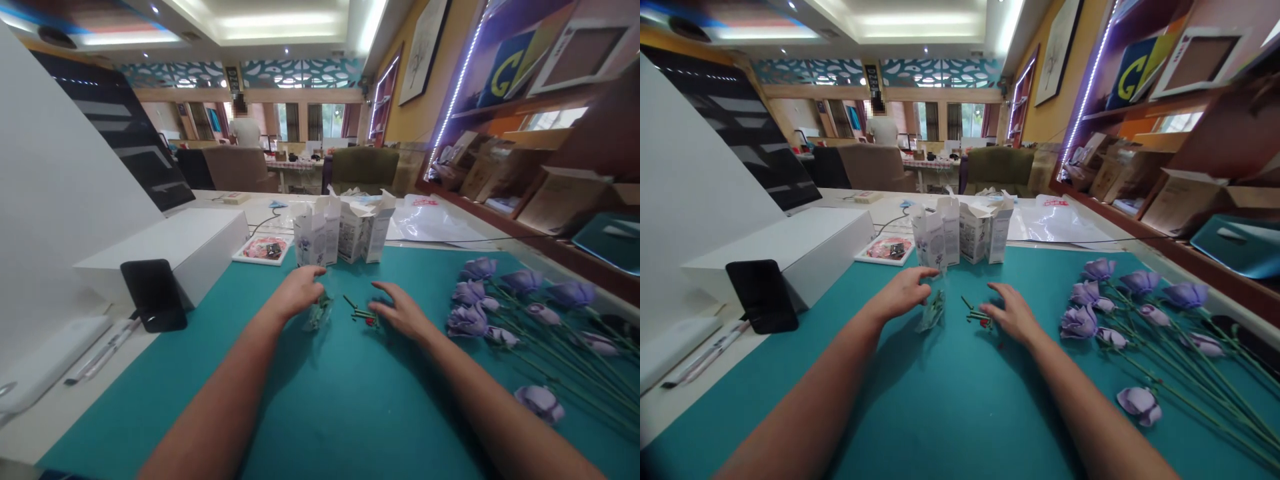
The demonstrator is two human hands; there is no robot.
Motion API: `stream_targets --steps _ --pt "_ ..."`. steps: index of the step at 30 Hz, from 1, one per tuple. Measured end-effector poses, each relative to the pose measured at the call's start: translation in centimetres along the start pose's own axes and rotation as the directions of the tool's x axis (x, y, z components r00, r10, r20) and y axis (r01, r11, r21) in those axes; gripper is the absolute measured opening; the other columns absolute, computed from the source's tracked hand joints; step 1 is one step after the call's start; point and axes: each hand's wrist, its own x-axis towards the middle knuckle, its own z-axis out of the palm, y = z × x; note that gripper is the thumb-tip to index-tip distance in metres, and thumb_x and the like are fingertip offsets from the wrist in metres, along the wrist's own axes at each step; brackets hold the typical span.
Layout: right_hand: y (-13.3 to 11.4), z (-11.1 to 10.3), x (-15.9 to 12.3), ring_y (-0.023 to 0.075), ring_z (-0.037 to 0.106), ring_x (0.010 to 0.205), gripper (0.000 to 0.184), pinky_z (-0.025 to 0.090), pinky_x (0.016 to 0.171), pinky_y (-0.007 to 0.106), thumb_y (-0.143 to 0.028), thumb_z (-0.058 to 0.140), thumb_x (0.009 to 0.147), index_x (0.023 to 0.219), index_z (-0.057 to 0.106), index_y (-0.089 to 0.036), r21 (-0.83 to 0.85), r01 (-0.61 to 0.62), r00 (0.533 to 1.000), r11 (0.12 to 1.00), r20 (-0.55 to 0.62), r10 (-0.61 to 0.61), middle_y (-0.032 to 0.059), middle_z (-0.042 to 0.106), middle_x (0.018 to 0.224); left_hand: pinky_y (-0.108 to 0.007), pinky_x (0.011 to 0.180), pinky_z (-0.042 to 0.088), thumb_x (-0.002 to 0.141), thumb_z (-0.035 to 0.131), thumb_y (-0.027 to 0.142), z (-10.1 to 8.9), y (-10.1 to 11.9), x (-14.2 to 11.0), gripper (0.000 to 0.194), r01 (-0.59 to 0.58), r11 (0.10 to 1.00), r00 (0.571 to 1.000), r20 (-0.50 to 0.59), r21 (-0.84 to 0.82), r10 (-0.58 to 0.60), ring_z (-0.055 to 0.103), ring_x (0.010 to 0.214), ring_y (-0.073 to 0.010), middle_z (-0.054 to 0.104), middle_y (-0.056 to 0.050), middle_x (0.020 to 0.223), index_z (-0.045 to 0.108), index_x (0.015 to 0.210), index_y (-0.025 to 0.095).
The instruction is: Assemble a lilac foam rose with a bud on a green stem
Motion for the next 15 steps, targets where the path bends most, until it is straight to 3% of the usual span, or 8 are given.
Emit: stream_targets --steps 3,5,8,15 --pt "2.9 -0.1 -2.3 0.0406 0.039 0.136 0.097 0.030 0.110 0.058 -0.058 0.081 0.053 0.137 0.053 -0.020 -0.275 0.134 0.971 0.952 0.228 -0.070 0.0187 0.048 0.145 -0.028 0.090 0.051 0.075 0.042 0.012 -0.3 -0.6 -0.4 0.063 -0.006 1.000 1.000 -0.012 -0.002 0.006 0.070 0.095 -0.0216 0.054 -0.013 0.142 0.053 0.137 0.009" --pt "3.8 0.7 -2.9 0.0396 0.030 0.141 0.106 0.027 0.112 0.059 -0.064 0.075 0.060 0.148 0.037 -0.019 -0.406 0.245 0.938 0.880 0.330 -0.109 0.0194 0.038 0.152 -0.028 0.092 0.050 0.075 0.043 0.013 -0.2 -0.8 -0.5 0.063 -0.014 1.000 1.000 -0.019 -0.004 0.014 0.068 0.101 -0.0226 0.055 -0.013 0.142 0.053 0.137 0.010" --pt "3.7 2.7 -2.0 0.0366 0.032 0.142 0.091 0.030 0.112 0.056 -0.059 0.066 0.076 0.150 0.034 -0.018 -0.451 0.327 0.918 0.830 0.361 -0.165 0.0201 0.038 0.152 -0.029 0.096 0.049 0.074 0.043 0.013 0.1 -1.1 -0.4 0.063 -0.029 1.000 0.999 -0.027 -0.008 0.029 0.066 0.106 -0.0232 0.056 -0.012 0.140 0.054 0.136 0.011" --pt "2.5 7.3 1.5 0.0290 0.050 0.130 0.043 0.041 0.107 0.048 -0.033 0.058 0.088 0.129 0.060 -0.020 -0.400 0.445 0.872 0.801 0.396 -0.287 0.0150 0.058 0.137 -0.032 0.102 0.046 0.074 0.044 0.011 1.0 -1.6 -0.4 0.061 -0.067 0.998 0.996 -0.053 -0.012 0.066 0.061 0.117 -0.0248 0.058 -0.012 0.138 0.056 0.134 0.009"
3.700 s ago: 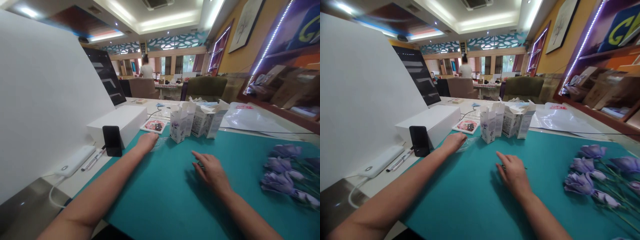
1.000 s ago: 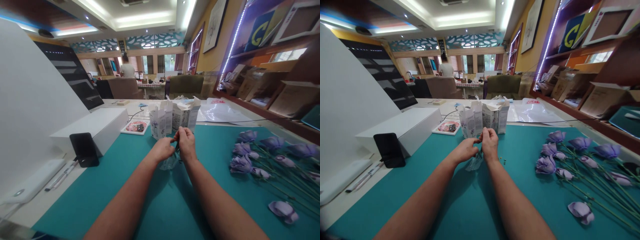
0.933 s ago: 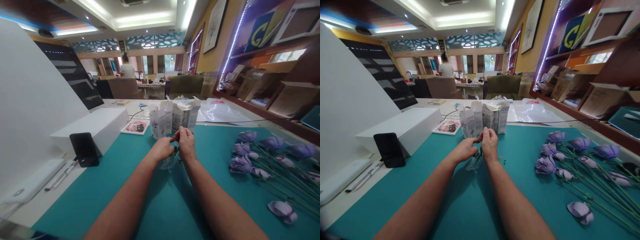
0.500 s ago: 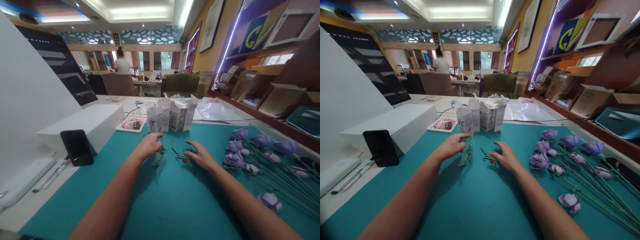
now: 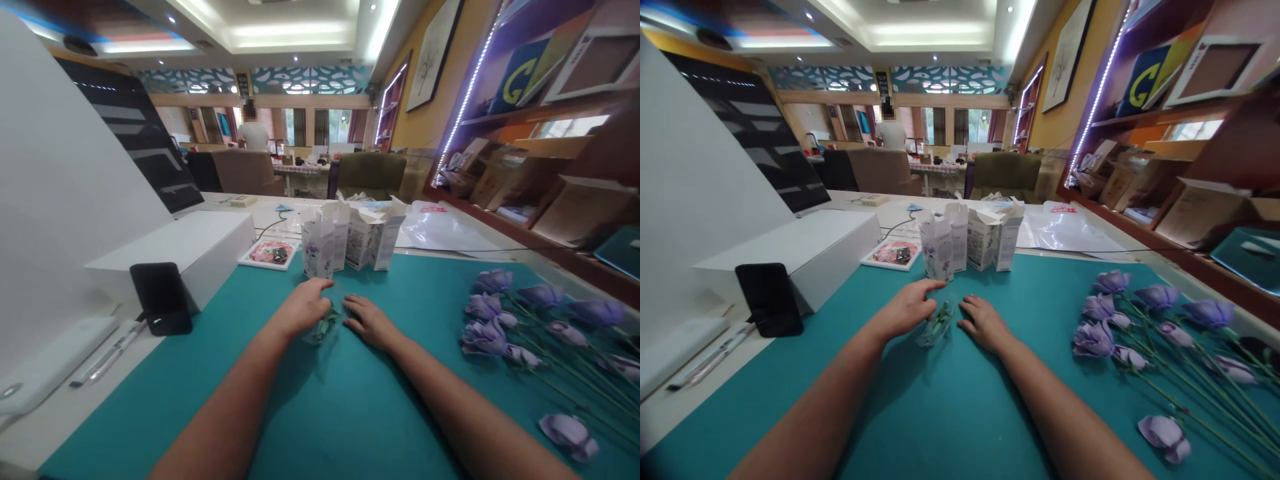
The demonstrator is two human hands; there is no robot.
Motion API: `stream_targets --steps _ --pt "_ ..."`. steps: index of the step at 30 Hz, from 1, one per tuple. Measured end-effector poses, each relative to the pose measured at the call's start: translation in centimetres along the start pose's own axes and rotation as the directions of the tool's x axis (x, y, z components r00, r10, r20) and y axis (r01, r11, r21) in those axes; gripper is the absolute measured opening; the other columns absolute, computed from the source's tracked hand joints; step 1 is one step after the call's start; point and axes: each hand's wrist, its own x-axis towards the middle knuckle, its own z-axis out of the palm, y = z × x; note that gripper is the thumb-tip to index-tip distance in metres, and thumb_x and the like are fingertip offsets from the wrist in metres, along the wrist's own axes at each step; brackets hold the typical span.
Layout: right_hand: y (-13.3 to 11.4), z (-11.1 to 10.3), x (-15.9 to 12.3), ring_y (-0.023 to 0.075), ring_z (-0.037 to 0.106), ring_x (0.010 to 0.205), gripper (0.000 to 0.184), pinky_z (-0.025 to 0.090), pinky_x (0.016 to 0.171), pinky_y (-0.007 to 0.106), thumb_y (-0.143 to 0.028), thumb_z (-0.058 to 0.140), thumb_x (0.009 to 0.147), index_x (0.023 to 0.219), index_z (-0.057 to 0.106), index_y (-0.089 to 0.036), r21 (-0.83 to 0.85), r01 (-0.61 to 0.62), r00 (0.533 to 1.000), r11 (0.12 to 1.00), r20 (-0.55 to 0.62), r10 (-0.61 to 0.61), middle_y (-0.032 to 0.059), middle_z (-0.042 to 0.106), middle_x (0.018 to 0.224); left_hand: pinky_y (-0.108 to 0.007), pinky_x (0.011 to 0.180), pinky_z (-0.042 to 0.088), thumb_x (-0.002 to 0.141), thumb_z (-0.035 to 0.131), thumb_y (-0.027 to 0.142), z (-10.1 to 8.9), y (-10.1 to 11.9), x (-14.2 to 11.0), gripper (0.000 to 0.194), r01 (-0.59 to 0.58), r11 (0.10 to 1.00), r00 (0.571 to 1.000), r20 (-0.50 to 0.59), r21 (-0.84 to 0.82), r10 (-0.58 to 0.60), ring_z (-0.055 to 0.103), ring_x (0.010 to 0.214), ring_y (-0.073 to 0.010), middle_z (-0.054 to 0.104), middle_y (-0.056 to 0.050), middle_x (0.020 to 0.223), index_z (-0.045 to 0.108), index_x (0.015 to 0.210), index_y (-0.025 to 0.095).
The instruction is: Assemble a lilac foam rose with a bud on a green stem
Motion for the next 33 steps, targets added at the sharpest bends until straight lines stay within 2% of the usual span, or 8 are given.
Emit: stream_targets --steps 7,10,16,22,25,28,31,33 --pt "-0.6 -0.5 -1.0 0.0230 0.065 0.096 0.020 0.051 0.085 0.037 -0.023 0.049 0.092 0.093 0.068 -0.020 -0.042 0.022 0.998 0.999 -0.050 -0.025 0.0105 0.071 0.101 -0.030 0.108 0.040 0.074 0.045 0.011 0.0 0.2 -0.3 0.060 -0.003 1.000 1.000 -0.008 0.021 0.003 0.054 0.127 -0.0232 0.058 -0.012 0.139 0.057 0.133 0.009" --pt "-1.3 -1.1 -1.0 0.0242 0.060 0.085 0.019 0.048 0.075 0.035 -0.022 0.048 0.091 0.083 0.064 -0.019 -0.112 -0.027 0.999 0.993 -0.047 0.022 0.0107 0.067 0.088 -0.030 0.108 0.040 0.074 0.045 0.011 0.1 0.3 -0.3 0.060 -0.002 1.000 1.000 0.000 0.021 0.002 0.055 0.126 -0.0232 0.058 -0.012 0.139 0.057 0.133 0.009" --pt "-2.2 -1.4 -0.5 0.0240 0.059 0.078 0.018 0.037 0.062 0.030 -0.027 0.051 0.090 0.075 0.059 -0.021 -0.190 -0.141 0.990 0.972 -0.022 0.139 0.0090 0.063 0.080 -0.032 0.110 0.038 0.075 0.045 0.011 0.5 0.0 0.0 0.060 -0.022 1.000 1.000 0.010 0.011 0.022 0.052 0.128 -0.0237 0.056 -0.011 0.140 0.056 0.133 0.009" --pt "-2.2 -1.5 0.2 0.0155 0.053 0.059 0.022 0.029 0.053 0.027 -0.033 0.060 0.083 0.065 0.053 -0.022 -0.009 -0.237 0.964 0.972 -0.127 0.234 0.0033 0.060 0.074 -0.030 0.110 0.038 0.075 0.046 0.012 0.6 0.1 -0.1 0.059 -0.034 0.999 0.999 0.008 0.012 0.034 0.053 0.128 -0.0235 0.057 -0.011 0.139 0.057 0.133 0.009" --pt "-2.0 -2.2 1.1 0.0137 0.045 0.051 0.036 0.028 0.051 0.026 -0.044 0.063 0.079 0.056 0.045 -0.022 0.178 -0.278 0.919 0.944 -0.236 0.315 -0.0009 0.051 0.058 -0.030 0.109 0.038 0.075 0.045 0.011 0.5 0.2 -0.1 0.059 -0.029 0.999 1.000 0.006 0.015 0.029 0.053 0.127 -0.0234 0.057 -0.012 0.139 0.057 0.133 0.009" --pt "-2.2 -3.7 2.6 0.0124 0.037 0.044 0.049 0.029 0.047 0.026 -0.060 0.051 0.082 0.052 0.034 -0.025 0.400 -0.297 0.825 0.867 -0.349 0.444 -0.0059 0.036 0.045 -0.030 0.109 0.039 0.075 0.045 0.010 0.4 0.3 -0.1 0.059 -0.021 1.000 1.000 0.007 0.014 0.021 0.054 0.127 -0.0234 0.058 -0.012 0.138 0.057 0.132 0.009" --pt "-4.1 -5.2 4.6 0.0112 0.032 0.038 0.050 0.028 0.040 0.025 -0.067 0.032 0.088 0.059 0.027 -0.027 0.591 -0.249 0.736 0.767 -0.399 0.547 -0.0090 0.031 0.042 -0.030 0.109 0.038 0.075 0.045 0.009 0.5 0.4 0.0 0.059 -0.021 1.000 1.000 0.009 0.012 0.020 0.054 0.127 -0.0232 0.058 -0.012 0.138 0.057 0.132 0.009" --pt "-6.1 -5.9 5.8 0.0110 0.034 0.038 0.048 0.030 0.039 0.024 -0.067 0.029 0.090 0.063 0.027 -0.027 0.676 -0.185 0.711 0.714 -0.410 0.572 -0.0090 0.034 0.044 -0.031 0.110 0.037 0.074 0.045 0.009 0.6 0.4 0.0 0.059 -0.023 1.000 1.000 0.005 0.010 0.023 0.053 0.128 -0.0233 0.058 -0.013 0.138 0.057 0.132 0.008"
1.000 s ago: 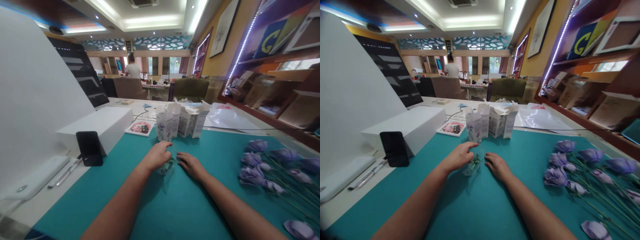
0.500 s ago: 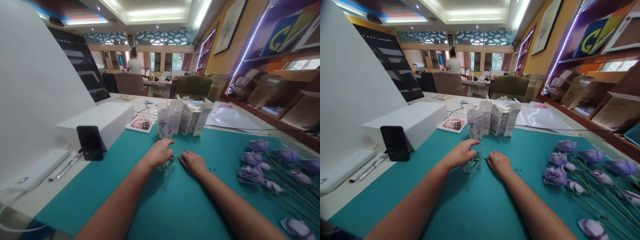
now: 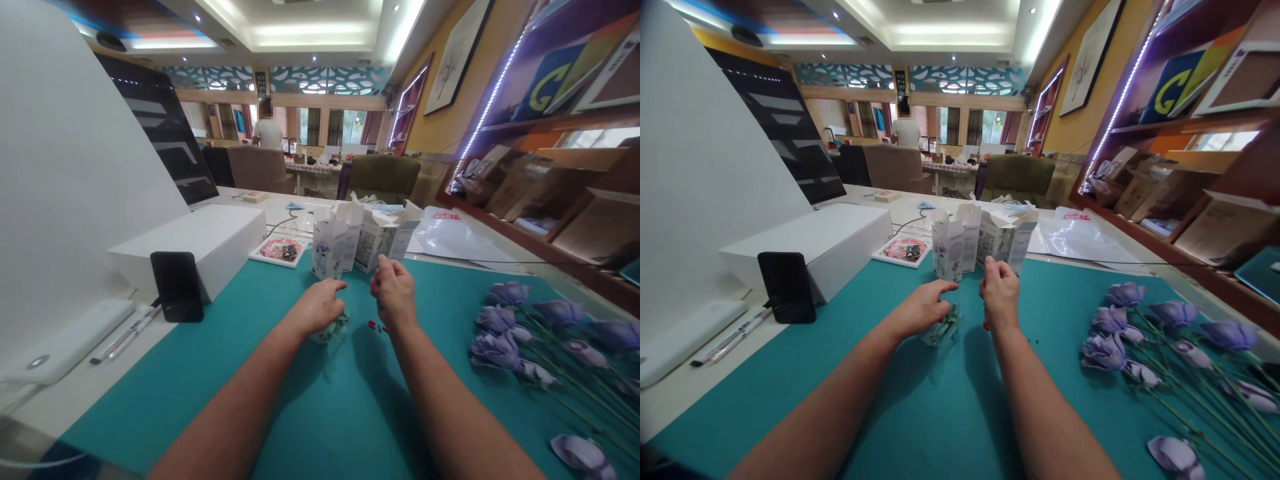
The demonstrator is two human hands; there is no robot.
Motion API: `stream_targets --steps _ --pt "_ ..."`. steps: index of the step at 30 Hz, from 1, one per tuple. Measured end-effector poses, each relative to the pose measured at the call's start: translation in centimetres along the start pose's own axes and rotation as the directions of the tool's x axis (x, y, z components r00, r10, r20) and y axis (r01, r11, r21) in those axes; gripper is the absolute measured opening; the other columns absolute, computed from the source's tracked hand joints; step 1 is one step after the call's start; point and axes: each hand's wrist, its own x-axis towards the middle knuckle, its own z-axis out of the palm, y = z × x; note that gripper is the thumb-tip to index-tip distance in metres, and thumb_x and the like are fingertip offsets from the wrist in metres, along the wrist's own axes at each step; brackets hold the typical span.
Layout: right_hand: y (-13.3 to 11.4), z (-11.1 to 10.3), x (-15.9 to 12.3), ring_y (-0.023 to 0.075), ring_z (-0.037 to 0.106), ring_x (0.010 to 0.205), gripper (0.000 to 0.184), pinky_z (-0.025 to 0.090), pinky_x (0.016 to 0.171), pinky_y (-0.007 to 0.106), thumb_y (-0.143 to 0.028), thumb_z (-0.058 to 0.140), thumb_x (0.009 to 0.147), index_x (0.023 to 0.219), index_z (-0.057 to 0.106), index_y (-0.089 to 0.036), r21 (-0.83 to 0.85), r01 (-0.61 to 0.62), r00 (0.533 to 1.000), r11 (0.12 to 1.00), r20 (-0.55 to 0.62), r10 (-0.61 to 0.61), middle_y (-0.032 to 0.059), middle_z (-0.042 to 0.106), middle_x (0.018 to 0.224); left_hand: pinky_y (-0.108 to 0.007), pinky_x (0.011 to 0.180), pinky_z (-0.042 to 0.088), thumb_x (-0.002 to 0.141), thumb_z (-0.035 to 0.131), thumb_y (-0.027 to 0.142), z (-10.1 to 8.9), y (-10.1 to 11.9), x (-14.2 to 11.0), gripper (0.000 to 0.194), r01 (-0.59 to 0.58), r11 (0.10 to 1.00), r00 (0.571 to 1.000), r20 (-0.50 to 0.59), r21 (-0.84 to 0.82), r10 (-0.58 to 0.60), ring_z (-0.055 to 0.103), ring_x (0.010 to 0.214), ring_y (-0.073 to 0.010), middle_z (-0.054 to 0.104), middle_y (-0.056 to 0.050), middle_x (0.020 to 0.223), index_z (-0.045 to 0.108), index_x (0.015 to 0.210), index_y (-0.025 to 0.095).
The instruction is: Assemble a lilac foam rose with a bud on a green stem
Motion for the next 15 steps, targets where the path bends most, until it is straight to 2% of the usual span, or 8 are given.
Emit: stream_targets --steps 2,4,7,11,15 --pt "-1.9 1.4 -0.5 0.0103 0.035 0.040 0.047 0.031 0.040 0.024 -0.065 0.039 0.088 0.063 0.031 -0.026 0.201 -0.009 1.000 0.980 -0.025 0.015 -0.0089 0.038 0.046 -0.031 0.110 0.037 0.074 0.045 0.008 0.0 0.0 0.0 0.059 -0.003 1.000 1.000 -0.008 -0.003 0.003 0.053 0.127 -0.0240 0.058 -0.014 0.137 0.057 0.131 0.007" --pt "-3.2 2.6 -1.2 0.0098 0.035 0.043 0.046 0.033 0.043 0.024 -0.062 0.049 0.085 0.062 0.035 -0.025 0.330 0.009 0.999 0.944 -0.032 0.001 -0.0090 0.039 0.047 -0.032 0.108 0.039 0.074 0.045 0.007 0.0 0.0 0.0 0.057 -0.012 1.000 1.000 -0.018 -0.010 0.012 0.055 0.125 -0.0243 0.060 -0.014 0.135 0.059 0.130 0.008" --pt "-3.7 3.5 -2.0 0.0104 0.039 0.050 0.044 0.037 0.051 0.025 -0.057 0.057 0.082 0.059 0.040 -0.024 0.344 0.035 0.999 0.938 -0.025 -0.029 -0.0077 0.042 0.051 -0.030 0.103 0.043 0.074 0.045 0.006 -0.2 -0.1 0.0 0.055 -0.039 0.999 0.999 -0.025 -0.029 0.038 0.059 0.120 -0.0229 0.065 -0.011 0.130 0.062 0.126 0.013" --pt "-3.6 3.5 -2.4 0.0119 0.046 0.055 0.043 0.043 0.059 0.026 -0.055 0.055 0.084 0.057 0.045 -0.023 0.333 0.036 0.999 0.942 0.010 -0.042 -0.0057 0.047 0.053 -0.028 0.101 0.044 0.073 0.046 0.005 -0.5 -0.4 0.0 0.057 -0.050 0.997 0.998 -0.029 -0.051 0.049 0.060 0.119 -0.0223 0.065 -0.007 0.129 0.062 0.126 0.017" --pt "-3.9 3.3 -2.1 0.0132 0.053 0.057 0.039 0.047 0.060 0.027 -0.056 0.052 0.084 0.063 0.050 -0.022 0.481 -0.049 0.997 0.875 0.074 0.015 -0.0041 0.053 0.057 -0.031 0.106 0.040 0.073 0.045 0.006 -0.4 -0.6 0.2 0.058 -0.014 0.999 0.999 -0.038 -0.052 0.012 0.056 0.124 -0.0231 0.061 -0.010 0.135 0.060 0.129 0.013"
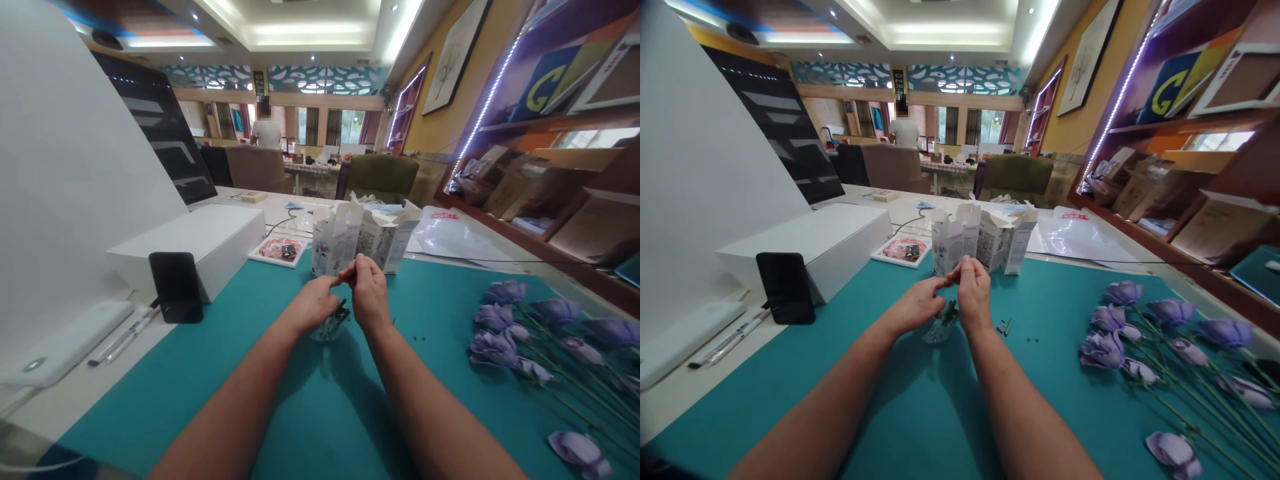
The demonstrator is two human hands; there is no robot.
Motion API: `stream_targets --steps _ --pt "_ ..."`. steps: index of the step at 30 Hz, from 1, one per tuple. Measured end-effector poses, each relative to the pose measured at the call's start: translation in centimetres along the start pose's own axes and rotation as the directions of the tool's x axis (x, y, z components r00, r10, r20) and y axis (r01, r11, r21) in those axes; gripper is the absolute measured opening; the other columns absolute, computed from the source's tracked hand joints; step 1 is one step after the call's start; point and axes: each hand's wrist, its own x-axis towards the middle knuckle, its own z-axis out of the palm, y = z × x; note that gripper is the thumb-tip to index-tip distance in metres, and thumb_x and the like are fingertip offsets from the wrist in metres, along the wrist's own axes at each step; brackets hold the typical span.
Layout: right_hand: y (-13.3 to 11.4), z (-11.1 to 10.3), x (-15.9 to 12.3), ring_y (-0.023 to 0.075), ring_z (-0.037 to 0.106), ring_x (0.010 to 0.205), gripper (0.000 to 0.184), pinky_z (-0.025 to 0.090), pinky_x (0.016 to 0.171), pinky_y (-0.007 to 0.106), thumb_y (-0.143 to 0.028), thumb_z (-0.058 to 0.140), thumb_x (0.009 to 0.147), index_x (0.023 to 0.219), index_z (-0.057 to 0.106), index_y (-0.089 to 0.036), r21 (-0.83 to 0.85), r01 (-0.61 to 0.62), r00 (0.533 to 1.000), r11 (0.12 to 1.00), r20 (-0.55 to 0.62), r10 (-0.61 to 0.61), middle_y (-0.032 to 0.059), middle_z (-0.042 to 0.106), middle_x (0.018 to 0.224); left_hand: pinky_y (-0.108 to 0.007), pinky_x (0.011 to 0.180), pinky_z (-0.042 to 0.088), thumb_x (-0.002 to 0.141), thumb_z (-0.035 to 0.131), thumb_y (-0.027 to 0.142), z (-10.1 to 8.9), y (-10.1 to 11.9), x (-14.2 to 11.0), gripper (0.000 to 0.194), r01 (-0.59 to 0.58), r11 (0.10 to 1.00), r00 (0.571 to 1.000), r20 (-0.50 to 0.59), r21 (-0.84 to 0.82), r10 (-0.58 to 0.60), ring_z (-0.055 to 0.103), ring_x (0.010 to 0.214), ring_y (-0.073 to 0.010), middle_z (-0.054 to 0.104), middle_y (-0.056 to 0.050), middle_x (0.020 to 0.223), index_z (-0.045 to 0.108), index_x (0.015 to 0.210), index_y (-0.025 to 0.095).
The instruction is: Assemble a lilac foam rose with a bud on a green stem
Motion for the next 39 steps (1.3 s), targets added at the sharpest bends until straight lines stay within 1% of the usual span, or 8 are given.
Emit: stream_targets --steps 5,8,10,13,16,26,34,39 --pt "-1.1 -1.8 1.5 0.0155 0.061 0.063 0.034 0.053 0.067 0.032 -0.053 0.055 0.080 0.067 0.052 -0.022 0.116 -0.076 0.996 0.990 -0.028 0.080 -0.0029 0.055 0.060 -0.032 0.111 0.036 0.073 0.045 0.007 0.2 0.1 0.1 0.061 0.043 0.999 0.999 0.014 0.014 -0.043 0.051 0.130 -0.0241 0.057 -0.013 0.139 0.057 0.132 0.007" --pt "-1.5 -6.3 1.7 0.0178 0.065 0.076 0.035 0.053 0.077 0.034 -0.053 0.049 0.084 0.077 0.060 -0.021 -0.209 -0.028 0.999 0.977 -0.043 0.019 0.0018 0.066 0.075 -0.031 0.107 0.041 0.073 0.044 0.009 -0.1 0.1 -0.1 0.062 0.066 0.998 0.998 0.020 0.010 -0.066 0.057 0.123 -0.0247 0.056 -0.013 0.140 0.056 0.134 0.008" --pt "-1.3 -10.5 0.8 0.0219 0.065 0.092 0.039 0.050 0.087 0.040 -0.055 0.045 0.085 0.086 0.066 -0.022 -0.532 -0.007 0.999 0.847 -0.039 -0.016 0.0064 0.071 0.092 -0.030 0.101 0.045 0.074 0.044 0.010 -0.4 0.1 -0.1 0.062 0.084 0.997 0.996 0.024 0.000 -0.084 0.064 0.112 -0.0240 0.057 -0.013 0.139 0.054 0.136 0.008" --pt "0.1 -16.1 -1.6 0.0309 0.062 0.101 0.040 0.043 0.095 0.051 -0.056 0.053 0.079 0.089 0.068 -0.020 -0.663 -0.080 0.993 0.744 -0.114 0.005 0.0131 0.071 0.097 -0.028 0.094 0.049 0.074 0.044 0.010 -0.8 0.1 -0.2 0.062 0.105 0.994 0.994 0.038 -0.020 -0.104 0.071 0.092 -0.0207 0.060 -0.013 0.135 0.054 0.136 0.008" --pt "2.6 -18.7 -3.8 0.0366 0.061 0.103 0.047 0.041 0.095 0.058 -0.059 0.052 0.076 0.092 0.067 -0.018 -0.737 -0.128 0.988 0.663 -0.151 0.023 0.0185 0.070 0.102 -0.028 0.087 0.052 0.074 0.043 0.010 -1.0 0.1 -0.2 0.064 0.121 0.992 0.992 0.051 -0.039 -0.119 0.071 0.076 -0.0172 0.063 -0.013 0.131 0.053 0.137 0.009" --pt "8.8 -11.5 -1.3 0.0263 0.063 0.107 0.050 0.045 0.098 0.043 -0.046 0.032 0.091 0.111 0.064 -0.014 -0.775 0.053 0.996 0.630 0.088 0.025 0.0165 0.069 0.115 -0.029 0.084 0.052 0.072 0.043 0.009 -1.5 -0.1 -0.2 0.065 0.141 0.988 0.990 0.033 -0.061 -0.139 0.071 0.074 -0.0179 0.067 -0.013 0.126 0.053 0.136 0.008" --pt "9.7 -7.0 -1.5 0.0228 0.064 0.100 0.037 0.048 0.090 0.037 -0.033 0.034 0.094 0.107 0.064 -0.016 -0.784 0.152 0.968 0.602 0.242 0.070 0.0122 0.070 0.106 -0.027 0.082 0.052 0.072 0.044 0.009 -1.5 -0.5 -0.2 0.064 0.135 0.988 0.991 0.025 -0.076 -0.134 0.071 0.073 -0.0177 0.072 -0.012 0.115 0.055 0.134 0.008" --pt "8.8 -6.5 -0.9 0.0188 0.064 0.098 0.041 0.049 0.087 0.031 -0.031 0.025 0.097 0.110 0.061 -0.015 -0.817 0.180 0.950 0.547 0.288 0.118 0.0106 0.070 0.107 -0.028 0.081 0.052 0.070 0.044 0.009 -1.5 -0.9 0.0 0.064 0.128 0.989 0.992 0.021 -0.076 -0.127 0.071 0.073 -0.0189 0.074 -0.011 0.108 0.056 0.133 0.008"
